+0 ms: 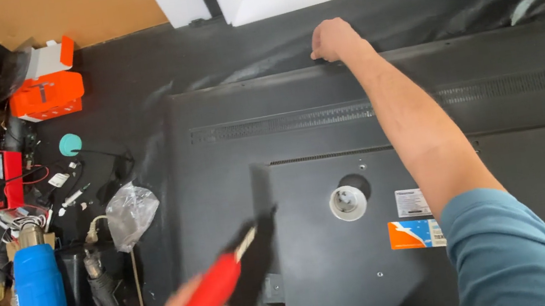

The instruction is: The person unscrews the back panel of a television using a red-handled screwdriver, removing several screws and placing them into a small plastic cup.

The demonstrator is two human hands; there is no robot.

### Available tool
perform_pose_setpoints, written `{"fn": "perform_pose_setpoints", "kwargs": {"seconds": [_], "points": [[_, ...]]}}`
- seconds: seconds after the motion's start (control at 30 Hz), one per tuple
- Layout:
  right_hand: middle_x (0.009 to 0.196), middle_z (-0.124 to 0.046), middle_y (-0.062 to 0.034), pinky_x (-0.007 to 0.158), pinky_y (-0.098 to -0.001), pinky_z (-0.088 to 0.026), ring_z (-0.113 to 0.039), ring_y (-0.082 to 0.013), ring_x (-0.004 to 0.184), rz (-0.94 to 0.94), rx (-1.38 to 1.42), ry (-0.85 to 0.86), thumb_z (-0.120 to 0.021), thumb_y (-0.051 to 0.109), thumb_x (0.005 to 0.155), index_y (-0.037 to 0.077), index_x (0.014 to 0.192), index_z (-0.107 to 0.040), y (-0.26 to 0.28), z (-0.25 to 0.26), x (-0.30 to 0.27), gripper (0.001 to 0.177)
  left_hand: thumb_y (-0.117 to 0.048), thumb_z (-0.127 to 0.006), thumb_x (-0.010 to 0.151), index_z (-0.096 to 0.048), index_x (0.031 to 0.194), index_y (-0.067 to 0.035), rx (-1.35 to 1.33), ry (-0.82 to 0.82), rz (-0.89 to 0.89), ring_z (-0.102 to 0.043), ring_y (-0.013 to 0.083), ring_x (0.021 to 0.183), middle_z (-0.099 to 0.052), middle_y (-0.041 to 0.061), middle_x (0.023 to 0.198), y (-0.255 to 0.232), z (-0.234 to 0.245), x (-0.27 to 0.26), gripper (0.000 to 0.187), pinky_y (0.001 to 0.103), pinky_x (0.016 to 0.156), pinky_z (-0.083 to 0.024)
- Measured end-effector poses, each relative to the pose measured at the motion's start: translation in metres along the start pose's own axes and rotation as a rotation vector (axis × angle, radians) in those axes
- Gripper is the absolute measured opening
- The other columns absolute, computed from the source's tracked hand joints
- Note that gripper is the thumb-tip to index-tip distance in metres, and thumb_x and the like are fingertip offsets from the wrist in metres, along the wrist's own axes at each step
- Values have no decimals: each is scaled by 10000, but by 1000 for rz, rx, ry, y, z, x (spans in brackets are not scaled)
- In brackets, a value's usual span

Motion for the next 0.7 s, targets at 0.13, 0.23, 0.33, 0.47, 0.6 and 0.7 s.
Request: {"fn": "perform_pose_setpoints", "kwargs": {"seconds": [0.13, 0.23, 0.33, 0.47, 0.6, 0.7], "points": [[1215, -826, -57, 1001, -447, -628, -758, -311, 1148, 128, -73, -37, -855, 285, 976, 157, 1228, -848, -4, 4, -18, 283, -335, -938, 752, -781, 1399, -385, -78, 2, -360, -879, 32, 972, -934, -124, 1136, -129, 7, 44, 668, 232, 902, -586], [603, -134, 27, 587, -343, -152, -152, -145, 652, 146, 100, -144, -533, -66, 711, 200, 644, -202, -10, 25, -49, 430, -482, -767, 858, -719, 1406, -361, 147, -41, -583, -785, 324, 1080, -850, -83, 1209, -224, -15, 90, 563, 427, 891, -561], [1146, -821, -23, 964, -413, -607, -754, -273, 1082, 72, 347, -242, -681, 215, 860, 180, 1175, -834, -38, 41, -72, 352, -451, -706, 863, -739, 1259, -336, 294, -83, -737, -731, 418, 1014, -827, 30, 1079, -306, -54, 135, 414, 524, 788, -541], [1071, -783, -73, 912, -296, -722, -769, -118, 917, 112, 1400, -209, -693, 71, 921, 22, 1233, -708, -67, 29, -106, 317, -427, -812, 773, -753, 1051, -236, 396, 3, -775, -764, 340, 894, -782, 30, 856, -382, -106, 183, 342, 473, 763, -554], [839, -678, -2, 674, -213, -543, -648, -93, 731, 137, 1606, -81, -657, 234, 1031, 83, 1249, -717, -89, 6, -113, 272, -477, -874, 747, -785, 1224, -203, 526, 160, -650, -800, 208, 624, -711, -83, 563, -431, -135, 192, 558, 393, 839, -600], [1283, -761, -265, 1064, -542, -557, -704, -424, 1261, 363, 911, -270, -594, 86, 985, 23, 1341, -768, -67, 32, -148, 401, -447, -898, 747, -782, 1198, -171, 545, 159, -643, -772, 193, 531, -703, -66, 538, -454, -145, 193, 542, 370, 814, -600]]}}
Point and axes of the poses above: each hand's wrist, its own x-axis towards the middle knuckle, its own z-axis out of the back of the hand, y = z × x, the point moved 3 cm from there along x, towards the middle knuckle
